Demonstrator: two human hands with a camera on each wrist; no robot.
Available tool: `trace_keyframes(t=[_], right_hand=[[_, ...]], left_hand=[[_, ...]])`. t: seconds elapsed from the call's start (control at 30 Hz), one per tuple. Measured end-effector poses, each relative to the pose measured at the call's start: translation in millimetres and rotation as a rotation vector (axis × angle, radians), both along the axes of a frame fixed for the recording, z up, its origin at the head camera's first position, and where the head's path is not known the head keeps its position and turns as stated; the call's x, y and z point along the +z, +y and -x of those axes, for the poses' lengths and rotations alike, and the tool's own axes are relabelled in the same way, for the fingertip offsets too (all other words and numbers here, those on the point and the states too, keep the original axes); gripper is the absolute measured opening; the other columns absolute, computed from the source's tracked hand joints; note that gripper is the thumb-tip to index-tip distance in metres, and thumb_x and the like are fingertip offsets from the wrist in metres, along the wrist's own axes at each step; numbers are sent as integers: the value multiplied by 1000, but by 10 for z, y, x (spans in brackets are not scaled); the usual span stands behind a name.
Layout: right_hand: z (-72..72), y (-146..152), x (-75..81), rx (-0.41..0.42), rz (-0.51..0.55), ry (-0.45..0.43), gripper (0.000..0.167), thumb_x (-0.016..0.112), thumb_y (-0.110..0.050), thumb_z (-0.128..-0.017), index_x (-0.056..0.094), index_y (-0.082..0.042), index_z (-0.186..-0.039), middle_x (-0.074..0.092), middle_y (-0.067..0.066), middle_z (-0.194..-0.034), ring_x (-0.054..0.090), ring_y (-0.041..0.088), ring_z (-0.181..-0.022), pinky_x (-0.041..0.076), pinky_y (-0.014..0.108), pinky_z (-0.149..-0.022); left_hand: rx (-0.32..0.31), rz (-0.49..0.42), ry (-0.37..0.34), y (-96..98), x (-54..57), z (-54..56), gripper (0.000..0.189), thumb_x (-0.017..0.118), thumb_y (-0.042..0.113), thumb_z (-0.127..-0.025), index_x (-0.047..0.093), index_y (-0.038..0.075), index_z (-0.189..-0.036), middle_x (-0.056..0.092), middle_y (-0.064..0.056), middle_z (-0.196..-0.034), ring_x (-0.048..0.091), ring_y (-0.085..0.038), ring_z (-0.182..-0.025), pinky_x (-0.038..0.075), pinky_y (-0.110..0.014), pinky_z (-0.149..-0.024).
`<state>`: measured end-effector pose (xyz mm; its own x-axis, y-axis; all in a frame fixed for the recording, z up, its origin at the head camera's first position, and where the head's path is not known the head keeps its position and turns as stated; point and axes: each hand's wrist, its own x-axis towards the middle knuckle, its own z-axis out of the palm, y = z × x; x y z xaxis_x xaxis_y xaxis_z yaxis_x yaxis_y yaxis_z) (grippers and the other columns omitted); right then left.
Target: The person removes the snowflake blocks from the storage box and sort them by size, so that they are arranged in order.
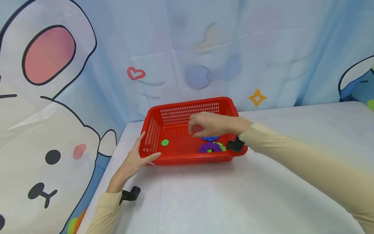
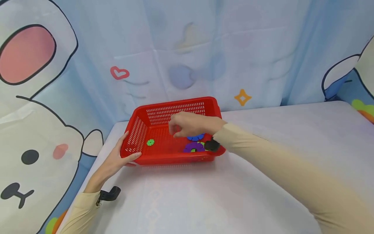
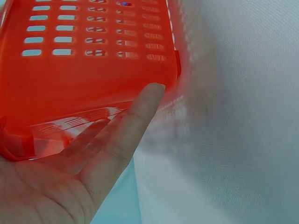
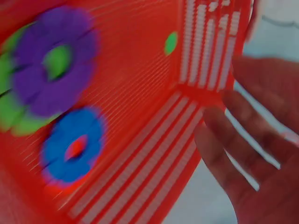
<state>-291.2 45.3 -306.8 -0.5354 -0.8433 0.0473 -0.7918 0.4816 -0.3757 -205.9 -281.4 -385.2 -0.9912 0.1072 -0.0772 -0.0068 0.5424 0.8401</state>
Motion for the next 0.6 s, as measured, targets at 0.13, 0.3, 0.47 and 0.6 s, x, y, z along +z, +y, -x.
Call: trace_keyframes(t=[0.13,0.3,0.47,0.6], right_hand=[[52,-489,11,128,-119,16,4,73,-15,-100,77,-13,-101,67,-2,-102,61,16,-94,55,31,-87],[200,-934,-85,190,-229,83,15,67,-6,-100,77,-10,-89,64,-6,-84,55,9,-78,51,23,-74],[315,-1214,-183,178,-370,215,26,65,-6,-101,65,-9,-75,46,-5,-71,39,9,-68,40,22,-62],[337,-1395,-237,180,-437,241,10,73,-13,-99,78,-7,-105,70,3,-101,60,15,-91,56,25,-82]], left_hand=[[7,-13,-8,-1,12,-27,108,79,43,-91,6,29,-169,34,-15,-162,43,-37,-140,58,-48,-97],[16,-13,-15,15,23,-78,108,80,43,-91,6,29,-169,34,-14,-162,42,-36,-141,59,-48,-96],[-2,-23,-4,38,33,-80,108,80,43,-91,7,30,-169,36,-14,-160,46,-36,-138,60,-47,-93],[-11,-33,1,59,30,-64,107,80,40,-91,7,29,-169,38,-14,-160,48,-37,-136,61,-46,-91]])
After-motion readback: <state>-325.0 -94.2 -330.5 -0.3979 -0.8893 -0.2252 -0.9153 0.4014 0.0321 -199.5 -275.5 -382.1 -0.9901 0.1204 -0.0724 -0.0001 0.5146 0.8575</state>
